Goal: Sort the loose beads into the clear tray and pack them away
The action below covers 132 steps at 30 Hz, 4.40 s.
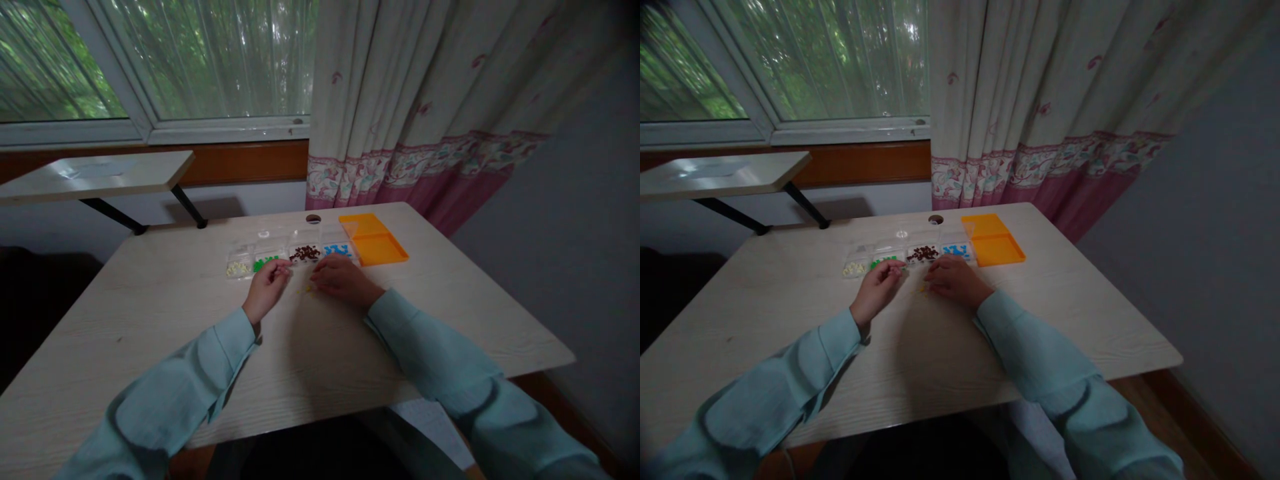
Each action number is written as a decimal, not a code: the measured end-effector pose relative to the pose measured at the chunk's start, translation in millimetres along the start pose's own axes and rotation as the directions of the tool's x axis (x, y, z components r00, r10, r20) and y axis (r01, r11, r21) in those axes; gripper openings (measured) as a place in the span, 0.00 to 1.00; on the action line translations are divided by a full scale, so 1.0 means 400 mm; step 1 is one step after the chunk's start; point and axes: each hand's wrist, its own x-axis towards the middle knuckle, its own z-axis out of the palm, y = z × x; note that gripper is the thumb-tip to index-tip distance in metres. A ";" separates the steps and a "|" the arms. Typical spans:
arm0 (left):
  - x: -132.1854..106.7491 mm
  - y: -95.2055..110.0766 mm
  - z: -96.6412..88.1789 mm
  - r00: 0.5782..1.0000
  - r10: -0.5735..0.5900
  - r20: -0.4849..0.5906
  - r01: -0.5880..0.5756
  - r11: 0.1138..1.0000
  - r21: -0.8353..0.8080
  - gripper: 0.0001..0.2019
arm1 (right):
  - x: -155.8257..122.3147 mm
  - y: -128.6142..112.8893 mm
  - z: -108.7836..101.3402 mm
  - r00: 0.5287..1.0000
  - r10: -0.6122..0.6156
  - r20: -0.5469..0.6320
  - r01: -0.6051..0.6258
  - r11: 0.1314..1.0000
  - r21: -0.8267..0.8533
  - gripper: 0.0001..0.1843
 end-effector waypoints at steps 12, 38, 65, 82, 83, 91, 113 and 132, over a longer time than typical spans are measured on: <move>-0.008 0.008 -0.020 0.951 0.213 0.225 -0.287 0.879 0.381 0.10 | 0.013 -0.050 0.006 0.999 -0.041 -0.014 0.041 0.999 0.021 0.09; -0.022 0.031 0.009 0.987 -0.062 0.151 0.073 0.995 -0.068 0.12 | 0.017 -0.062 0.000 0.989 -0.009 -0.150 0.008 1.000 -0.006 0.13; -0.053 0.035 0.052 0.894 -0.360 0.268 0.448 0.739 -0.502 0.16 | 0.020 -0.144 0.005 0.925 -0.074 -0.372 0.006 0.984 -0.180 0.10; -0.050 0.040 0.048 0.876 -0.402 0.267 0.481 0.697 -0.532 0.13 | 0.023 -0.137 0.000 0.932 -0.053 -0.359 -0.018 0.981 -0.193 0.08; -0.049 0.040 0.048 0.874 -0.409 0.262 0.484 0.693 -0.534 0.13 | 0.025 -0.132 -0.003 0.928 -0.037 -0.370 -0.034 0.983 -0.183 0.08; -0.045 0.042 0.046 0.866 -0.429 0.255 0.494 0.662 -0.564 0.12 | -0.004 0.036 -0.095 0.826 0.243 -0.509 -0.415 0.873 -0.257 0.12; -0.041 0.028 0.040 0.864 -0.418 0.279 0.499 0.649 -0.574 0.15 | -0.067 0.161 -0.131 0.730 0.486 -0.481 -0.629 0.754 -0.192 0.19; -0.041 0.039 0.042 0.868 -0.414 0.276 0.493 0.642 -0.588 0.11 | 0.008 -0.043 -0.001 0.997 -0.082 0.003 0.082 0.995 -0.060 0.09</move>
